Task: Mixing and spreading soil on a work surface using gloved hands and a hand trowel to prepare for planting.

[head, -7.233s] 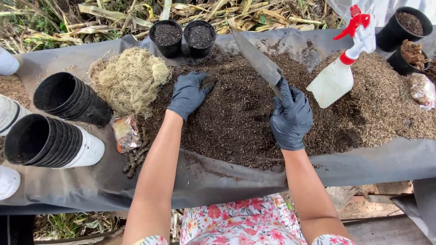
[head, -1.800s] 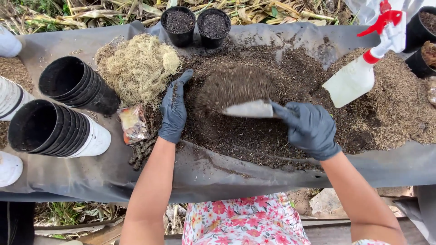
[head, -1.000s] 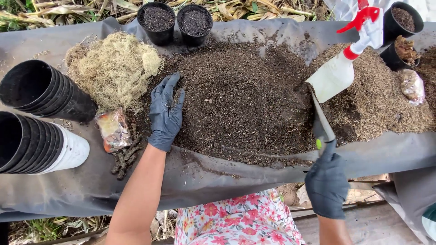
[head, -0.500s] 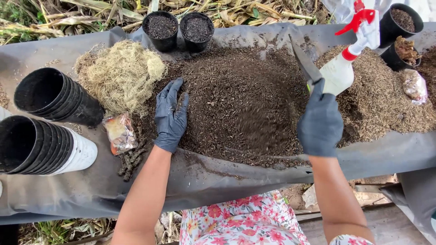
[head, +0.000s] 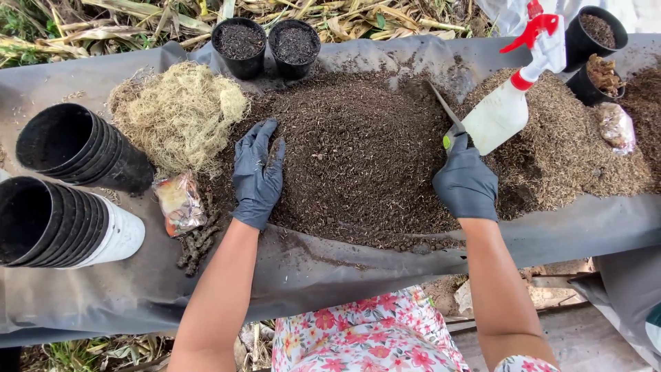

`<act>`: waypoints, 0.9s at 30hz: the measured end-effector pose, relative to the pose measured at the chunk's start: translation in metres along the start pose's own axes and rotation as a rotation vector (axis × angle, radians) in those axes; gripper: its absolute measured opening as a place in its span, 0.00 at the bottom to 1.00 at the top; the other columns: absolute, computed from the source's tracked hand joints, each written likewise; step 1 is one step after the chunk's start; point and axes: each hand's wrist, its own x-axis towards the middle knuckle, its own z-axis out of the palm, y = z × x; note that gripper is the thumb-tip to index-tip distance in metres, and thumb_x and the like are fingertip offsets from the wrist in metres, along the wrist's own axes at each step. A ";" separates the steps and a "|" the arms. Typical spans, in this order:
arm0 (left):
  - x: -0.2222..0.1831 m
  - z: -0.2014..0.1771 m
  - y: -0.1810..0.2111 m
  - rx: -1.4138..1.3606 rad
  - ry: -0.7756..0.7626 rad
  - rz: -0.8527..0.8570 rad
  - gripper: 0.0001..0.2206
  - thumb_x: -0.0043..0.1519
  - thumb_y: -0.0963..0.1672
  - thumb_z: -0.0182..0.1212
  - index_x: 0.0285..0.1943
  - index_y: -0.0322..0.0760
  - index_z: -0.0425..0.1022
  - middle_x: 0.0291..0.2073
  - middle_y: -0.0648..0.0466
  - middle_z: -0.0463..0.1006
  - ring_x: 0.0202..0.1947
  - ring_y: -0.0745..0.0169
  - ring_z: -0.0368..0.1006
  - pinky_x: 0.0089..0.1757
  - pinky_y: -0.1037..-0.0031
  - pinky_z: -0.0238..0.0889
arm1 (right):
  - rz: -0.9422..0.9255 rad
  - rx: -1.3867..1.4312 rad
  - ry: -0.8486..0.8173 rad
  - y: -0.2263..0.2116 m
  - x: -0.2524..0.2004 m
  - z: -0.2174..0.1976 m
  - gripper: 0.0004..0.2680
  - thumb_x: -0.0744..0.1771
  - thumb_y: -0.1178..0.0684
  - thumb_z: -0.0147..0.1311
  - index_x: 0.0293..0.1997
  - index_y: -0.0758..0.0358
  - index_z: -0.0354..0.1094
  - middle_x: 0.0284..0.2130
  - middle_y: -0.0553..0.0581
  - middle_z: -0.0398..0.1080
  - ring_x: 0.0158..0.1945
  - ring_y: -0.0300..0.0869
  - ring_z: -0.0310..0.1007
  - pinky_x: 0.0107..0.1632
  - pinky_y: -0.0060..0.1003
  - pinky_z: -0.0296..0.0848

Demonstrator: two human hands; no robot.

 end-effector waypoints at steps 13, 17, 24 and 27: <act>-0.010 0.002 0.009 -0.180 0.020 0.009 0.18 0.57 0.47 0.76 0.56 0.48 0.82 0.54 0.49 0.70 0.56 0.57 0.68 0.58 0.63 0.65 | -0.076 -0.160 0.215 -0.026 0.006 -0.043 0.22 0.67 0.63 0.38 0.72 0.77 0.56 0.33 0.69 0.71 0.30 0.56 0.79 0.28 0.51 0.80; -0.007 0.002 0.007 -0.177 0.013 0.067 0.17 0.59 0.46 0.74 0.57 0.47 0.81 0.55 0.49 0.70 0.57 0.57 0.69 0.58 0.64 0.66 | -0.034 -0.416 0.277 -0.004 0.041 0.021 0.19 0.68 0.63 0.46 0.68 0.80 0.58 0.32 0.63 0.70 0.31 0.51 0.80 0.26 0.47 0.80; -0.004 0.004 -0.006 -0.155 -0.023 0.123 0.16 0.61 0.45 0.70 0.59 0.45 0.80 0.55 0.48 0.71 0.58 0.56 0.69 0.58 0.65 0.67 | 0.000 -0.023 -0.061 0.011 0.022 0.014 0.21 0.71 0.50 0.36 0.70 0.73 0.57 0.34 0.74 0.71 0.32 0.68 0.78 0.26 0.60 0.73; -0.004 0.004 -0.007 -0.161 -0.028 0.163 0.15 0.63 0.44 0.69 0.59 0.44 0.79 0.56 0.48 0.71 0.58 0.55 0.70 0.58 0.65 0.67 | 0.009 0.176 -0.097 0.031 0.013 0.028 0.20 0.70 0.52 0.38 0.70 0.73 0.60 0.36 0.78 0.75 0.35 0.69 0.78 0.30 0.58 0.75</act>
